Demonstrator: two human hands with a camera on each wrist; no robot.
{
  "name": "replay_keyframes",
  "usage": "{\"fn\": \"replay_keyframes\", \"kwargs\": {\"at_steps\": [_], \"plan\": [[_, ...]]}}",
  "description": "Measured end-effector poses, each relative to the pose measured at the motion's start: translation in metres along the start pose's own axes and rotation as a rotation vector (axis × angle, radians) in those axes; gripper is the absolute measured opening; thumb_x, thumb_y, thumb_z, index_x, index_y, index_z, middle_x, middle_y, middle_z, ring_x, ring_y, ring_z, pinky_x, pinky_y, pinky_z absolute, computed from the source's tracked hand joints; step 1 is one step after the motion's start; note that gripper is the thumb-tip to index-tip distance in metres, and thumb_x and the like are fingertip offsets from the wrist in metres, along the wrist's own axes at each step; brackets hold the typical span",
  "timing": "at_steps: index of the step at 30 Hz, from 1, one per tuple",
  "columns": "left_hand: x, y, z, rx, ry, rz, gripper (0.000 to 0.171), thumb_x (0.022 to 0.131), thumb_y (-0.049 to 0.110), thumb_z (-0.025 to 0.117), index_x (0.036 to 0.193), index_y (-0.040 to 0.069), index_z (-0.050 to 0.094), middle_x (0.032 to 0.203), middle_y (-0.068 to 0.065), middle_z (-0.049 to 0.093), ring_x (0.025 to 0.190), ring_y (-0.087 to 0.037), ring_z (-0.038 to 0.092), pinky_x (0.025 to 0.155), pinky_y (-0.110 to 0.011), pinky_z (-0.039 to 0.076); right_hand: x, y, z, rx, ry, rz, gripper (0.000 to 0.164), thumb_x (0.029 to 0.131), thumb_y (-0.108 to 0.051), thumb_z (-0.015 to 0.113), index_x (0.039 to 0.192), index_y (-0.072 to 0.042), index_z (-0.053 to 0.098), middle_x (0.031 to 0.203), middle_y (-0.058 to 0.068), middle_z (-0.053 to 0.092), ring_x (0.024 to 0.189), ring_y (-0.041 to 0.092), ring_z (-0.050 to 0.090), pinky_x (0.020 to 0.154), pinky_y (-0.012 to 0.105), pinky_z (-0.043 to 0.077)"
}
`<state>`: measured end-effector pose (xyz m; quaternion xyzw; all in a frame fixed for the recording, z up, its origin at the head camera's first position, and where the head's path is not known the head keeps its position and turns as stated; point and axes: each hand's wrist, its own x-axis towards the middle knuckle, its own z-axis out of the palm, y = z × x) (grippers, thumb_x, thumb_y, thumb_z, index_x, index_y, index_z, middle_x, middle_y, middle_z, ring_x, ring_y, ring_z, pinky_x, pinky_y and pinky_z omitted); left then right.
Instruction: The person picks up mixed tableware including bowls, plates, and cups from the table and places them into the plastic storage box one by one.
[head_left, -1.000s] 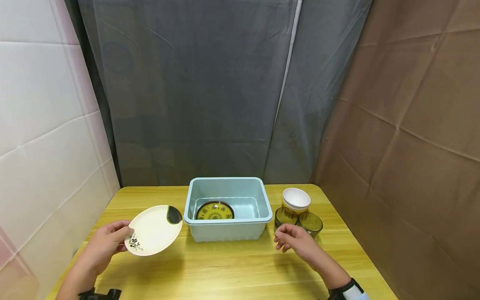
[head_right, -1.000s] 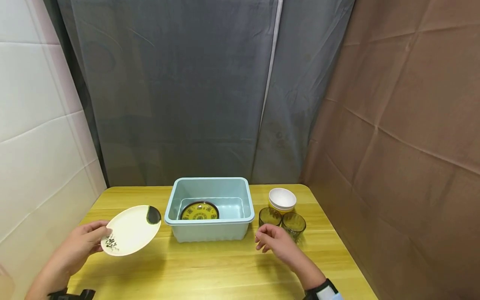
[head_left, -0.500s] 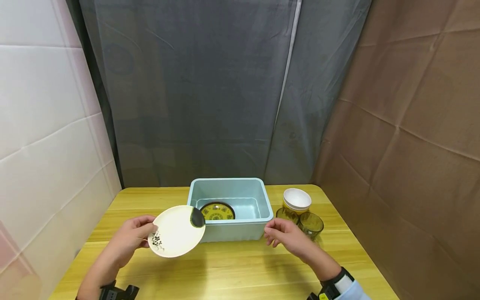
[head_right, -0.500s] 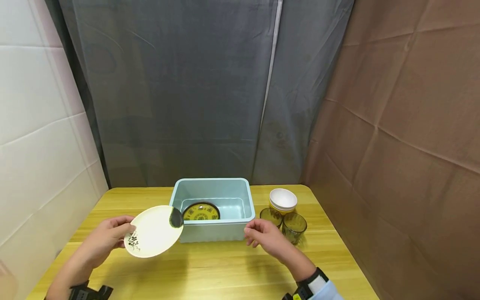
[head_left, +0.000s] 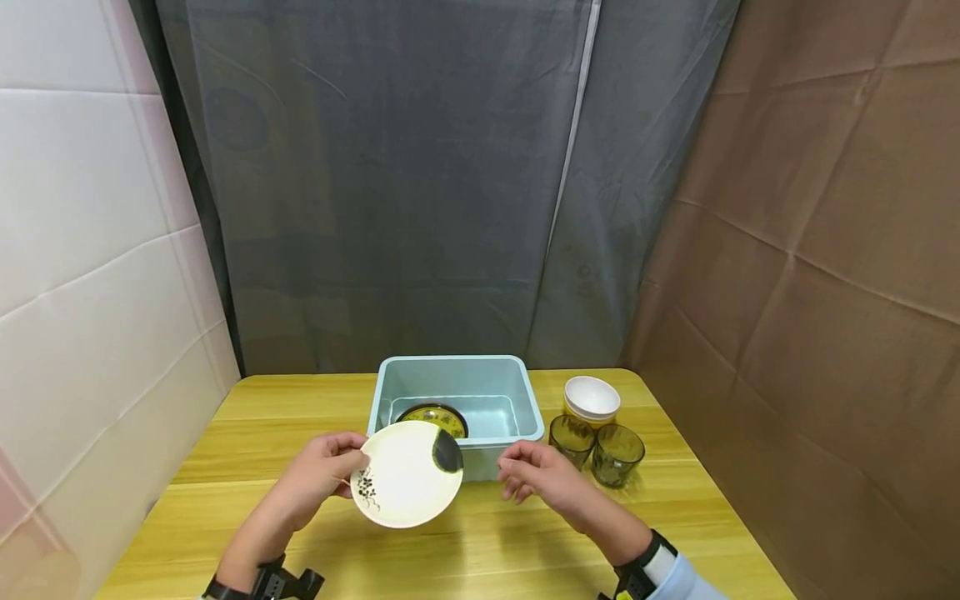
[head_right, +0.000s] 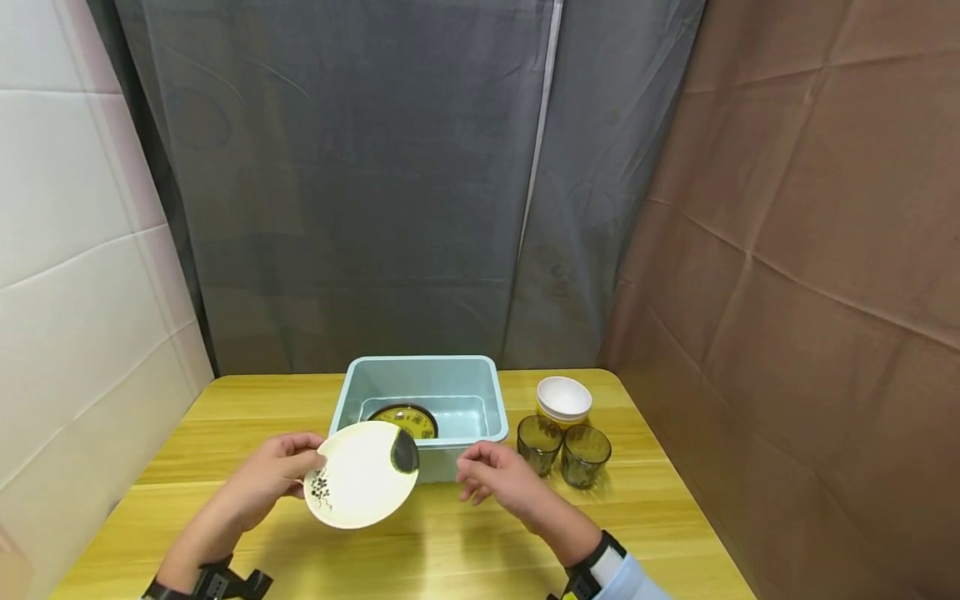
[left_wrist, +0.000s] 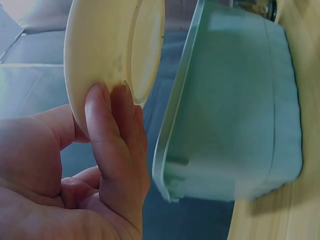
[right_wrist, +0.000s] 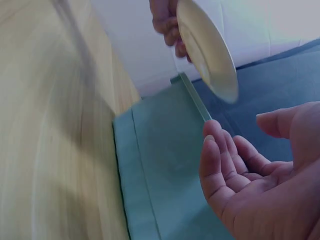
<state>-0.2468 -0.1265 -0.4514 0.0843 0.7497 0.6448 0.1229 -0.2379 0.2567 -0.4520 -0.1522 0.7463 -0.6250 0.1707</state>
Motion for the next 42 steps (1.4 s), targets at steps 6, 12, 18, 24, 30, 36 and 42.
{"fn": "replay_keyframes", "kwargs": {"at_steps": [6,12,18,24,30,36,42], "plan": [[0.005,0.0,0.016,-0.029,0.001,-0.006,0.036,0.103,0.006,0.064,0.133,-0.015,0.064,0.098,-0.009,0.073,0.079,-0.019,0.07,0.066,-0.031,0.062,0.002,0.0,0.013,0.112,-0.029,0.023,0.028,0.115,-0.024,0.061,0.125,0.002,0.064,0.109,0.01,0.073,0.089,0.021,0.075,0.081,0.033,0.062],[0.008,0.0,0.027,-0.063,-0.012,-0.007,0.033,0.102,0.006,0.064,0.129,-0.014,0.064,0.098,-0.01,0.072,0.078,-0.019,0.071,0.066,-0.03,0.063,0.005,0.0,0.021,0.214,-0.04,0.051,0.029,0.114,-0.025,0.061,0.128,0.001,0.061,0.113,0.007,0.072,0.093,0.02,0.076,0.084,0.032,0.063],[0.009,-0.002,0.036,-0.085,-0.034,-0.001,0.033,0.102,0.007,0.065,0.129,-0.013,0.064,0.098,-0.01,0.073,0.079,-0.018,0.071,0.067,-0.03,0.063,0.006,0.002,0.025,0.31,-0.063,0.062,0.025,0.114,-0.02,0.06,0.129,0.0,0.061,0.106,0.004,0.077,0.092,0.017,0.076,0.087,0.034,0.063],[0.01,-0.006,0.041,-0.106,-0.046,0.002,0.036,0.103,0.007,0.064,0.131,-0.014,0.063,0.097,-0.009,0.076,0.08,-0.018,0.072,0.067,-0.03,0.063,0.005,0.004,0.026,0.348,-0.067,0.073,0.023,0.112,-0.014,0.059,0.128,0.001,0.064,0.1,0.003,0.079,0.089,0.015,0.076,0.087,0.033,0.063],[0.01,-0.007,0.042,-0.135,-0.056,0.007,0.037,0.104,0.008,0.064,0.133,-0.015,0.062,0.098,-0.009,0.076,0.081,-0.018,0.073,0.069,-0.029,0.063,0.004,0.007,0.027,0.344,-0.065,0.073,0.022,0.111,-0.014,0.059,0.127,0.002,0.065,0.1,0.004,0.079,0.089,0.016,0.076,0.086,0.033,0.063],[0.009,-0.007,0.042,-0.152,-0.076,0.011,0.036,0.106,0.01,0.065,0.133,-0.014,0.061,0.102,-0.008,0.076,0.085,-0.018,0.073,0.071,-0.03,0.064,0.004,0.008,0.027,0.344,-0.059,0.062,0.022,0.111,-0.013,0.059,0.125,0.003,0.066,0.098,0.004,0.078,0.086,0.015,0.076,0.084,0.032,0.063],[0.007,-0.007,0.044,-0.141,-0.071,-0.007,0.036,0.108,0.013,0.066,0.134,-0.012,0.063,0.104,-0.008,0.074,0.087,-0.018,0.072,0.072,-0.031,0.064,0.003,0.009,0.028,0.331,-0.049,0.065,0.021,0.11,-0.011,0.059,0.124,0.003,0.067,0.099,0.004,0.079,0.087,0.016,0.076,0.087,0.034,0.063]]}}
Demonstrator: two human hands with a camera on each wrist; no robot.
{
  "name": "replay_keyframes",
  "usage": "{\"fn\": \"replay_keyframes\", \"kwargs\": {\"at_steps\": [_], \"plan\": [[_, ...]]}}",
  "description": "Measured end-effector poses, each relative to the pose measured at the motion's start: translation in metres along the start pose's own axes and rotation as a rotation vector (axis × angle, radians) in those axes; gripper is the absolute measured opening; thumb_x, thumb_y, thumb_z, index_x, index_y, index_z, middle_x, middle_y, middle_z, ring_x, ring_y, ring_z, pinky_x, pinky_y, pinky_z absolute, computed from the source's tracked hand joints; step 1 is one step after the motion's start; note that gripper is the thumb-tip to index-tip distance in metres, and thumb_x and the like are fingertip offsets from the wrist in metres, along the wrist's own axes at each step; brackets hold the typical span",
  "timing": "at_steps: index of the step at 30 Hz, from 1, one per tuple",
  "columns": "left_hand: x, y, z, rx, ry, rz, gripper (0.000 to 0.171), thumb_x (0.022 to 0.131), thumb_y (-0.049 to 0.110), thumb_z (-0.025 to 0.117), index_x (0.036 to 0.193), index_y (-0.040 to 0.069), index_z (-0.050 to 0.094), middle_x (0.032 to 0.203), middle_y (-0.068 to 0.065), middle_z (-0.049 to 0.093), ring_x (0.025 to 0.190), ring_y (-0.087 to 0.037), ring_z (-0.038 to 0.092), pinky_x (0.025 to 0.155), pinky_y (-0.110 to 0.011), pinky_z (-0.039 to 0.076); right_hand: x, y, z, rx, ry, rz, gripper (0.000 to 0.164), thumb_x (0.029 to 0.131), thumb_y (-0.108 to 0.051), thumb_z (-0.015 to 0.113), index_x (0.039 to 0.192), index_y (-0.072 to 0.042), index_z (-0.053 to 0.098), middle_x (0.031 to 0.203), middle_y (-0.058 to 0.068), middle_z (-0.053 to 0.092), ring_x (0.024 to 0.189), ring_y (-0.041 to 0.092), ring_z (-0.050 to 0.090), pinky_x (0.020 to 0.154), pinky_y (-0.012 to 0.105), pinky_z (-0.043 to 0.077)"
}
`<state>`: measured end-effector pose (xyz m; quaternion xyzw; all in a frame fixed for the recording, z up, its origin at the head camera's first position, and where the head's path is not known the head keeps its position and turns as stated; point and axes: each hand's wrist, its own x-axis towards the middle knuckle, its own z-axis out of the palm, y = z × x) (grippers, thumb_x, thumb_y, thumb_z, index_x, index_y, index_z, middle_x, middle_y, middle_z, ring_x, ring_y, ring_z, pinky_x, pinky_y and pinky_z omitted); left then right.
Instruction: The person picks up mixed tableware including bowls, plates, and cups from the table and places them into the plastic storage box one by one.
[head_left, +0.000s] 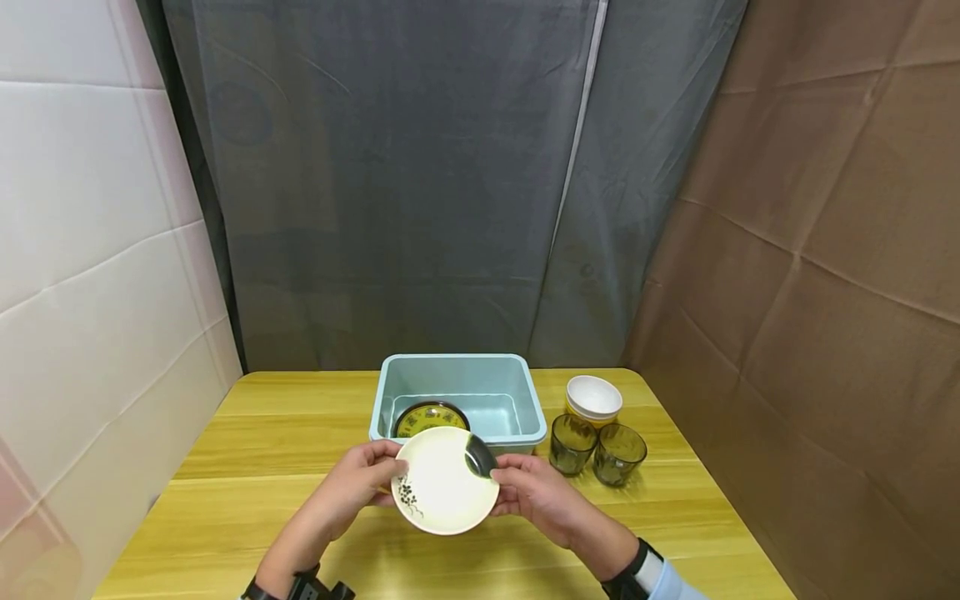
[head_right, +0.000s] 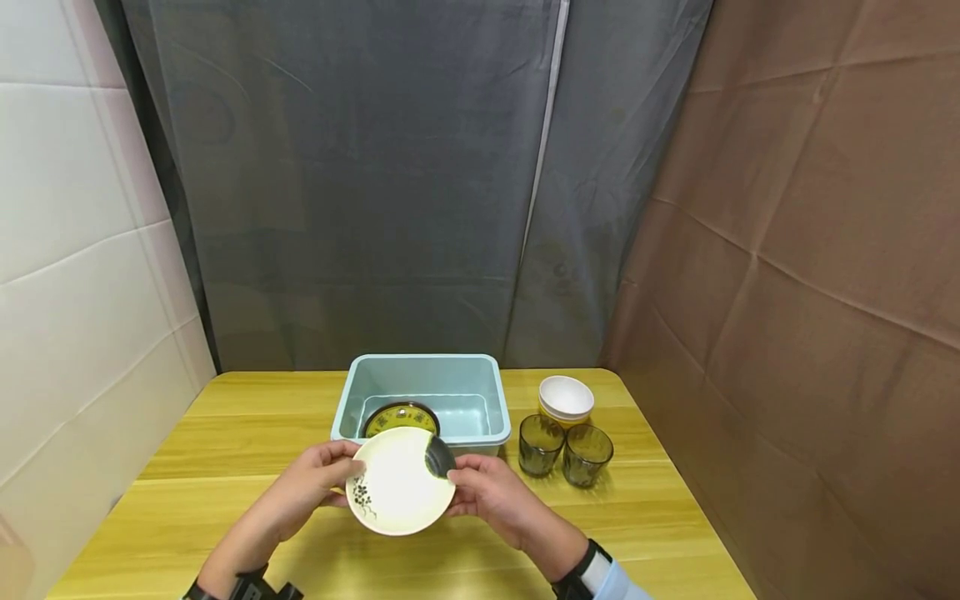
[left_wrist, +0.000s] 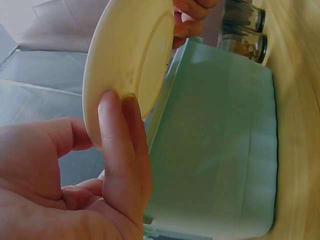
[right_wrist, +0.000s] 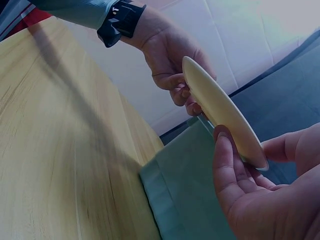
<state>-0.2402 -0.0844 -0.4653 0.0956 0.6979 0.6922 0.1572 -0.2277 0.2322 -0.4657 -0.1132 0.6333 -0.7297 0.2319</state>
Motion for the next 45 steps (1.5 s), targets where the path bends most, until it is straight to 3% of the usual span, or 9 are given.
{"fn": "replay_keyframes", "kwargs": {"at_steps": [9,15,19,26,30,37,45], "plan": [[-0.004,-0.002,-0.002,0.044,-0.013,-0.011,0.041,0.113,0.026,0.065,0.136,-0.007,0.066,0.104,-0.008,0.073,0.088,-0.022,0.071,0.075,-0.034,0.065,-0.005,0.0,-0.006,-0.003,0.005,-0.024,0.023,0.11,-0.009,0.057,0.125,0.006,0.065,0.101,0.003,0.079,0.09,0.015,0.077,0.086,0.034,0.063],[-0.013,-0.004,-0.025,0.125,-0.061,-0.003,0.046,0.115,0.035,0.062,0.138,-0.005,0.064,0.116,-0.012,0.073,0.1,-0.029,0.074,0.084,-0.041,0.065,-0.009,-0.005,-0.015,-0.022,0.019,-0.031,0.026,0.11,-0.01,0.056,0.128,0.007,0.064,0.1,0.003,0.079,0.09,0.015,0.076,0.087,0.034,0.063],[-0.021,-0.008,-0.044,0.207,-0.062,-0.003,0.043,0.115,0.03,0.061,0.138,-0.006,0.063,0.119,-0.012,0.072,0.105,-0.031,0.073,0.089,-0.047,0.064,-0.014,-0.011,-0.024,-0.033,0.012,-0.05,0.03,0.112,-0.01,0.055,0.132,0.01,0.063,0.103,0.003,0.079,0.093,0.014,0.077,0.089,0.034,0.063],[-0.028,-0.019,-0.067,0.378,0.089,-0.018,0.035,0.113,0.025,0.065,0.134,-0.004,0.067,0.115,-0.011,0.071,0.105,-0.031,0.07,0.089,-0.049,0.063,-0.02,-0.024,-0.04,-0.036,0.046,-0.068,0.022,0.113,-0.01,0.055,0.126,0.002,0.068,0.104,0.002,0.079,0.094,0.014,0.077,0.09,0.034,0.063],[-0.029,-0.028,-0.08,0.431,0.148,-0.024,0.035,0.114,0.024,0.065,0.136,-0.004,0.067,0.116,-0.012,0.07,0.104,-0.029,0.068,0.09,-0.049,0.063,-0.023,-0.032,-0.047,-0.042,0.08,-0.063,0.015,0.113,-0.011,0.056,0.119,-0.003,0.067,0.101,0.002,0.078,0.092,0.014,0.076,0.09,0.035,0.063],[-0.034,-0.041,-0.098,0.417,0.189,-0.051,0.039,0.115,0.023,0.063,0.14,-0.007,0.062,0.124,-0.016,0.07,0.108,-0.029,0.069,0.093,-0.049,0.063,-0.022,-0.048,-0.066,-0.119,0.13,-0.052,0.021,0.114,-0.014,0.057,0.123,0.002,0.067,0.1,0.002,0.078,0.09,0.013,0.075,0.09,0.033,0.063],[-0.033,-0.049,-0.095,0.391,0.192,-0.062,0.039,0.115,0.022,0.064,0.139,-0.008,0.062,0.12,-0.015,0.07,0.106,-0.028,0.068,0.089,-0.045,0.063,-0.002,-0.072,-0.089,-0.252,0.166,-0.036,0.031,0.113,-0.012,0.056,0.129,0.013,0.063,0.097,0.004,0.078,0.087,0.014,0.075,0.087,0.033,0.064]]}}
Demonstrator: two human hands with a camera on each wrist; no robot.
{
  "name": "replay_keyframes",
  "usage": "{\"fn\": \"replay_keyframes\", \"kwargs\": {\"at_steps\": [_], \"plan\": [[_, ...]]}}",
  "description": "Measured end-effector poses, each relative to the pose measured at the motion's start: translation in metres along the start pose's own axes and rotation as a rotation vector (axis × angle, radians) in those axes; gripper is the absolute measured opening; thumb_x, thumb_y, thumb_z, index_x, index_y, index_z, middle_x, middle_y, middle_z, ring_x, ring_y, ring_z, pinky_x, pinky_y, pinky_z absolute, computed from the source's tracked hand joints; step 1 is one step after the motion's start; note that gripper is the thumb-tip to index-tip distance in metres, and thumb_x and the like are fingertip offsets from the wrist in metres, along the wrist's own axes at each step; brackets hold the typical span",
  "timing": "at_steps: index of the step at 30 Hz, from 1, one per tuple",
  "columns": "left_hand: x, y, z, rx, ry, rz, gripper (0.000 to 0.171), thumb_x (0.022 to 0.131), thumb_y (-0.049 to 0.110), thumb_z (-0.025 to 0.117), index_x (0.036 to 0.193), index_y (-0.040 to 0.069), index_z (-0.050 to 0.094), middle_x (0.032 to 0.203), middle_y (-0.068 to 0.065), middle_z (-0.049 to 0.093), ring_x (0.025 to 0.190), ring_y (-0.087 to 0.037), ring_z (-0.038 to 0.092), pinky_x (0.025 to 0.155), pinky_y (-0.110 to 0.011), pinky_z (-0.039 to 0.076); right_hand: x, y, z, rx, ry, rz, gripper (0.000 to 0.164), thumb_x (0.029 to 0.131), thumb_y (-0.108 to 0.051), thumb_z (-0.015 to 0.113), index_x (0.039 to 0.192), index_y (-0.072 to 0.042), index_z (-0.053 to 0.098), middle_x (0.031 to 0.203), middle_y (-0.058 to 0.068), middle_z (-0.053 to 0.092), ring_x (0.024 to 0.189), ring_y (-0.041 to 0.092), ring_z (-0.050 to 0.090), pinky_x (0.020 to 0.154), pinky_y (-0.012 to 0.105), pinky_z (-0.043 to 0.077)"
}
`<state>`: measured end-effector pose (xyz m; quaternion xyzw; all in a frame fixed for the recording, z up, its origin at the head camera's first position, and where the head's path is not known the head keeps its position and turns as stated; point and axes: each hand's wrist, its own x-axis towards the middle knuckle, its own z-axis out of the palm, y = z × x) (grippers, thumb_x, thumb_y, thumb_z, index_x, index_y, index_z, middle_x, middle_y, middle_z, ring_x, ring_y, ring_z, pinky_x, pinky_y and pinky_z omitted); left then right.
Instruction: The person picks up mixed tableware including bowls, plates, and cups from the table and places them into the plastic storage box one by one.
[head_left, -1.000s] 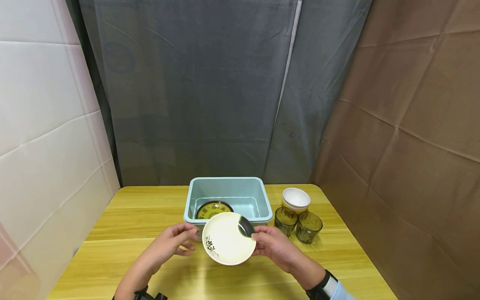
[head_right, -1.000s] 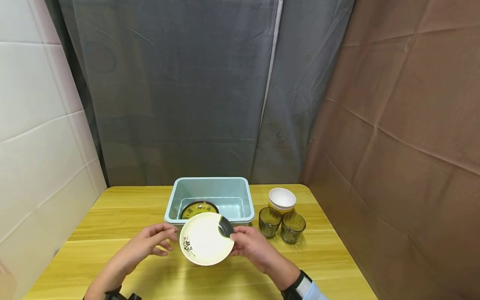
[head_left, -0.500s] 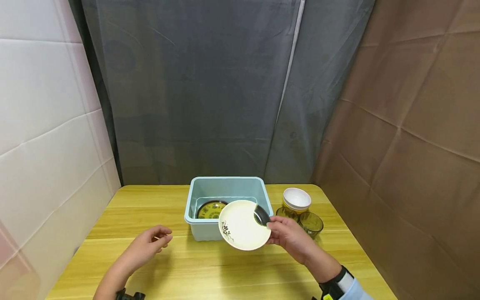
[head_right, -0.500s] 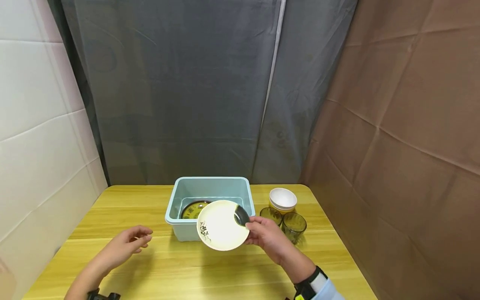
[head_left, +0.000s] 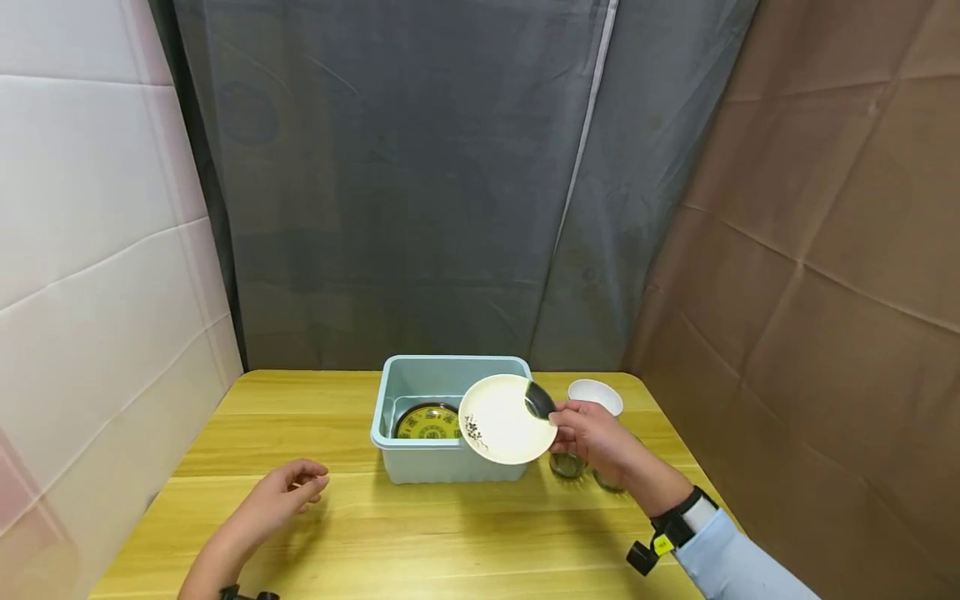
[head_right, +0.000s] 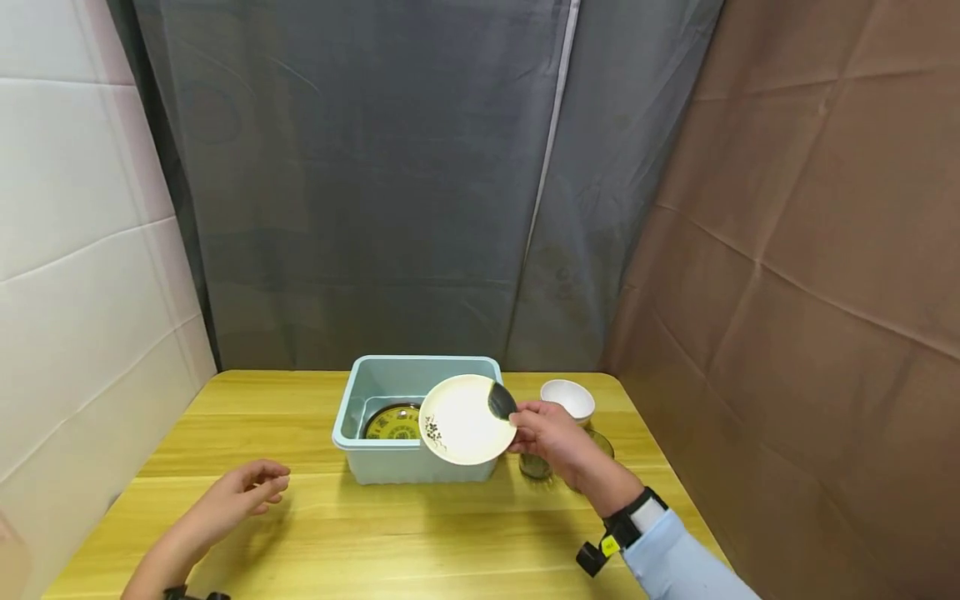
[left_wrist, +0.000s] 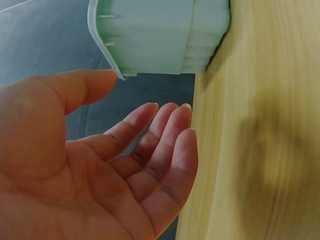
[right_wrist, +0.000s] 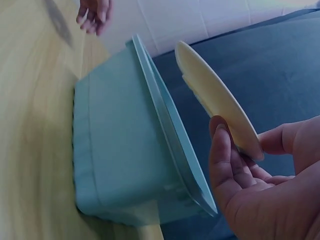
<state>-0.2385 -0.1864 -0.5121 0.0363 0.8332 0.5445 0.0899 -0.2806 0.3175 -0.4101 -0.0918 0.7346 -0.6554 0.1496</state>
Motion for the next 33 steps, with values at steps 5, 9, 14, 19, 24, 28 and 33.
{"fn": "replay_keyframes", "kwargs": {"at_steps": [5,9,14,19,24,28,33], "plan": [[-0.002,-0.002,0.004,-0.003,0.005,-0.008,0.037,0.114,0.021,0.064,0.137,-0.009,0.063,0.119,-0.014,0.07,0.107,-0.029,0.069,0.088,-0.045,0.062,0.03,-0.008,-0.016,-0.061,-0.039,0.018,0.031,0.114,-0.01,0.056,0.129,0.015,0.064,0.096,0.005,0.076,0.086,0.015,0.075,0.086,0.03,0.064],[-0.003,-0.003,0.006,-0.003,0.015,-0.018,0.038,0.114,0.022,0.064,0.137,-0.008,0.063,0.118,-0.014,0.07,0.106,-0.028,0.068,0.087,-0.043,0.062,0.059,-0.013,-0.023,-0.11,-0.053,0.063,0.031,0.114,-0.01,0.056,0.13,0.015,0.065,0.096,0.006,0.075,0.085,0.015,0.074,0.085,0.03,0.065],[-0.003,-0.008,0.009,-0.005,0.021,-0.026,0.037,0.114,0.021,0.065,0.137,-0.008,0.063,0.116,-0.013,0.069,0.106,-0.027,0.068,0.087,-0.042,0.063,0.09,-0.021,-0.022,-0.159,-0.068,0.12,0.022,0.113,-0.011,0.057,0.118,0.009,0.067,0.094,0.009,0.073,0.082,0.016,0.073,0.083,0.031,0.065],[-0.003,-0.012,0.011,-0.02,0.001,-0.024,0.039,0.114,0.023,0.064,0.138,-0.009,0.062,0.117,-0.014,0.068,0.106,-0.027,0.068,0.089,-0.044,0.063,0.116,-0.028,-0.012,-0.231,-0.118,0.14,0.018,0.111,-0.01,0.057,0.11,0.006,0.066,0.089,0.01,0.073,0.078,0.017,0.073,0.079,0.032,0.065],[-0.003,-0.014,0.01,-0.032,-0.025,-0.01,0.041,0.115,0.024,0.063,0.138,-0.01,0.06,0.114,-0.014,0.066,0.106,-0.028,0.068,0.088,-0.044,0.063,0.135,-0.03,0.001,-0.318,-0.17,0.183,0.016,0.109,-0.01,0.059,0.095,-0.001,0.062,0.082,0.008,0.067,0.078,0.021,0.076,0.078,0.034,0.065],[-0.004,-0.015,0.011,-0.04,-0.024,-0.018,0.041,0.114,0.025,0.064,0.137,-0.009,0.061,0.114,-0.014,0.065,0.106,-0.027,0.068,0.087,-0.044,0.063,0.148,-0.028,0.009,-0.363,-0.206,0.227,0.024,0.107,-0.009,0.059,0.084,-0.006,0.054,0.079,0.008,0.064,0.079,0.022,0.076,0.083,0.04,0.066],[-0.005,-0.015,0.012,-0.045,-0.027,-0.018,0.041,0.115,0.024,0.063,0.137,-0.01,0.061,0.115,-0.014,0.065,0.107,-0.028,0.069,0.089,-0.047,0.063,0.16,-0.029,0.014,-0.414,-0.247,0.264,0.024,0.106,-0.004,0.057,0.082,-0.003,0.054,0.085,0.016,0.077,0.078,0.023,0.076,0.094,0.049,0.065]]}}
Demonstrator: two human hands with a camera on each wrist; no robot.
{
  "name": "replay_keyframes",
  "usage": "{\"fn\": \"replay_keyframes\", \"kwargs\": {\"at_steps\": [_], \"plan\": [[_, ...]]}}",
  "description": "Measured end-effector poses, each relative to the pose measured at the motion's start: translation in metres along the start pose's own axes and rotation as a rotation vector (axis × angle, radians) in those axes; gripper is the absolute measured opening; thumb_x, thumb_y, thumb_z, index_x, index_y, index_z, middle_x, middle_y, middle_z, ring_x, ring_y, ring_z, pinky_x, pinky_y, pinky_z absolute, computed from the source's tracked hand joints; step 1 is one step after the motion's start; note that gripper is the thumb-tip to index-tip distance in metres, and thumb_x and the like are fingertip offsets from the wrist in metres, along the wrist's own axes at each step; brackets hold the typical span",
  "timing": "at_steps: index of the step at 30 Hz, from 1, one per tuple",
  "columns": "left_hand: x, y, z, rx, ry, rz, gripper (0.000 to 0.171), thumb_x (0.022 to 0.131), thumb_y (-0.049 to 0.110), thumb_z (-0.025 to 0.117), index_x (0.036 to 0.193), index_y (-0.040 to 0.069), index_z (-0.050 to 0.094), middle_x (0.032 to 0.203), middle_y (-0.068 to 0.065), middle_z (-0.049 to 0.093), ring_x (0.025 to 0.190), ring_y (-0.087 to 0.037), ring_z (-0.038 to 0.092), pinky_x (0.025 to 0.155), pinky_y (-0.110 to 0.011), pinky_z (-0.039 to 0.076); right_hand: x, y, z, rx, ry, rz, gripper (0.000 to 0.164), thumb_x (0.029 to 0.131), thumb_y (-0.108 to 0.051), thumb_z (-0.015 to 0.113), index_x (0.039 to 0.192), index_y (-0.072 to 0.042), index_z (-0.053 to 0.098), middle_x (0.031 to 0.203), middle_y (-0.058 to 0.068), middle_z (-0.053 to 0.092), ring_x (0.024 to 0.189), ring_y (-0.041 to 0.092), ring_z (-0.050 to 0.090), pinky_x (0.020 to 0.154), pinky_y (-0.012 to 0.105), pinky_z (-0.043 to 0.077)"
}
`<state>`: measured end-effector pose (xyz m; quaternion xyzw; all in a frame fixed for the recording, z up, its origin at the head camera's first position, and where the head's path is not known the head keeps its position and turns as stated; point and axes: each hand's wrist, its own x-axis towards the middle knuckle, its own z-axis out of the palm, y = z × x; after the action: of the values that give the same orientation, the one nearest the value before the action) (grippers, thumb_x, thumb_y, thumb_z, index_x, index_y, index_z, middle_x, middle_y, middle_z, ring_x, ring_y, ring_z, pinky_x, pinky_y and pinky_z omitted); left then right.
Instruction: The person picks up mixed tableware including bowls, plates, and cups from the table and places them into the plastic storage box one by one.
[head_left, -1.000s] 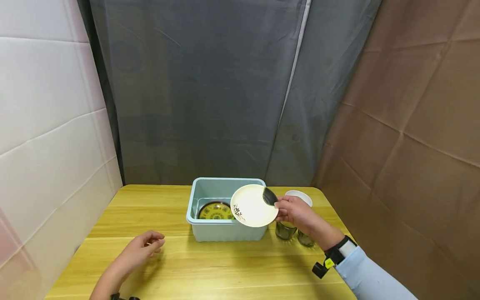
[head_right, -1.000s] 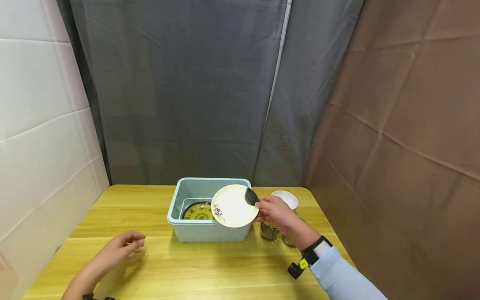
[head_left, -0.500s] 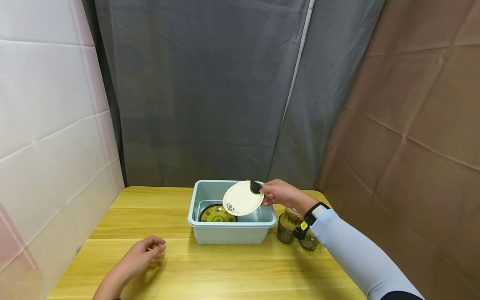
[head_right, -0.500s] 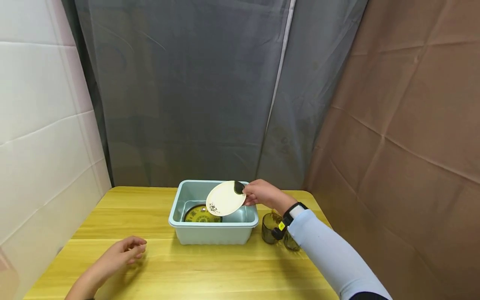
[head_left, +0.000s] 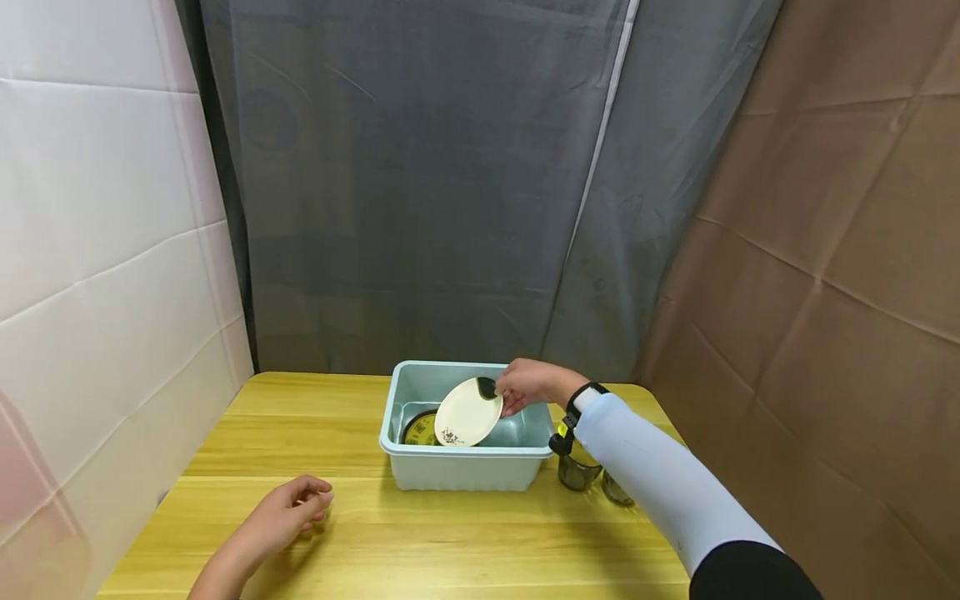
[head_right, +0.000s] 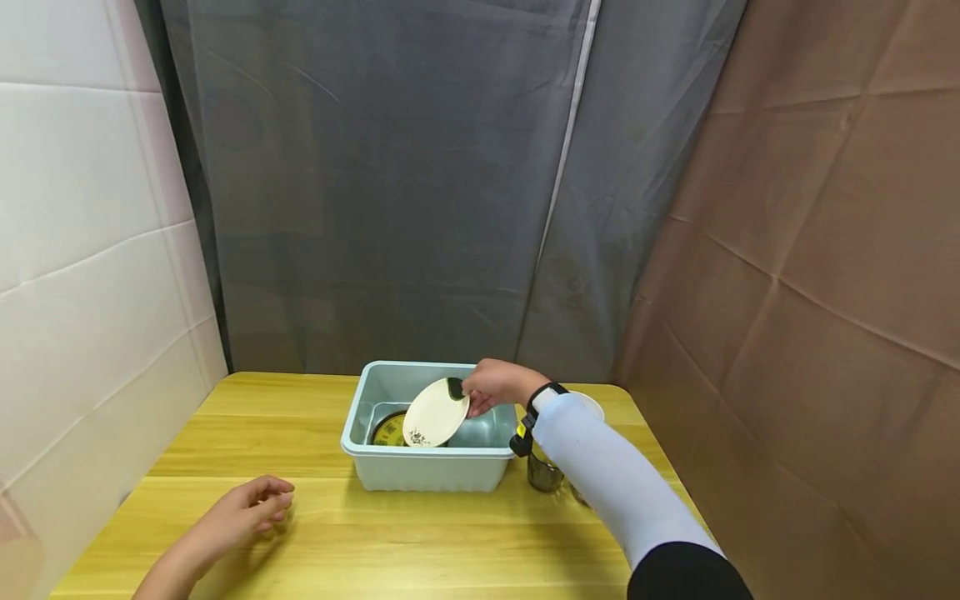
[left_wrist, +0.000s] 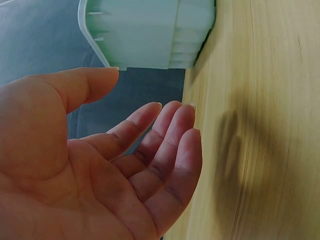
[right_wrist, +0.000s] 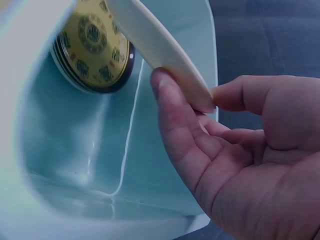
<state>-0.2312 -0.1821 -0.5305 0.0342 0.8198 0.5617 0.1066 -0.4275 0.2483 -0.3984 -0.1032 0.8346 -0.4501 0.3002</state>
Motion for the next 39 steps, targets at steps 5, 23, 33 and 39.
{"fn": "replay_keyframes", "kwargs": {"at_steps": [5,23,33,39], "plan": [[0.0,0.001,0.001,-0.008,-0.013,0.008,0.041,0.115,0.024,0.062,0.138,-0.01,0.06,0.115,-0.015,0.065,0.107,-0.028,0.068,0.088,-0.045,0.063,0.006,-0.008,0.003,-0.046,-0.034,0.027,0.021,0.106,0.0,0.054,0.085,0.005,0.058,0.09,0.023,0.078,0.078,0.024,0.076,0.098,0.052,0.063],[0.004,-0.003,0.008,-0.021,-0.021,0.018,0.043,0.115,0.024,0.062,0.139,-0.012,0.059,0.112,-0.014,0.065,0.105,-0.028,0.069,0.087,-0.044,0.063,0.029,-0.004,0.021,-0.154,-0.057,0.239,0.024,0.105,0.004,0.056,0.114,0.019,0.072,0.104,0.03,0.078,0.08,0.026,0.079,0.095,0.043,0.065],[-0.006,0.0,0.003,-0.029,-0.004,0.01,0.045,0.115,0.026,0.064,0.14,-0.011,0.059,0.114,-0.015,0.065,0.108,-0.03,0.071,0.09,-0.046,0.063,0.054,-0.01,0.03,-0.147,-0.081,0.291,0.019,0.105,0.007,0.057,0.109,0.02,0.071,0.103,0.03,0.078,0.075,0.027,0.078,0.086,0.039,0.067],[-0.007,0.0,0.0,-0.028,0.005,0.01,0.046,0.114,0.027,0.065,0.139,-0.011,0.06,0.113,-0.015,0.065,0.108,-0.03,0.071,0.091,-0.046,0.064,0.062,-0.012,0.031,-0.153,-0.093,0.336,0.017,0.105,0.009,0.058,0.107,0.019,0.071,0.098,0.029,0.077,0.072,0.027,0.076,0.082,0.038,0.068]]}}
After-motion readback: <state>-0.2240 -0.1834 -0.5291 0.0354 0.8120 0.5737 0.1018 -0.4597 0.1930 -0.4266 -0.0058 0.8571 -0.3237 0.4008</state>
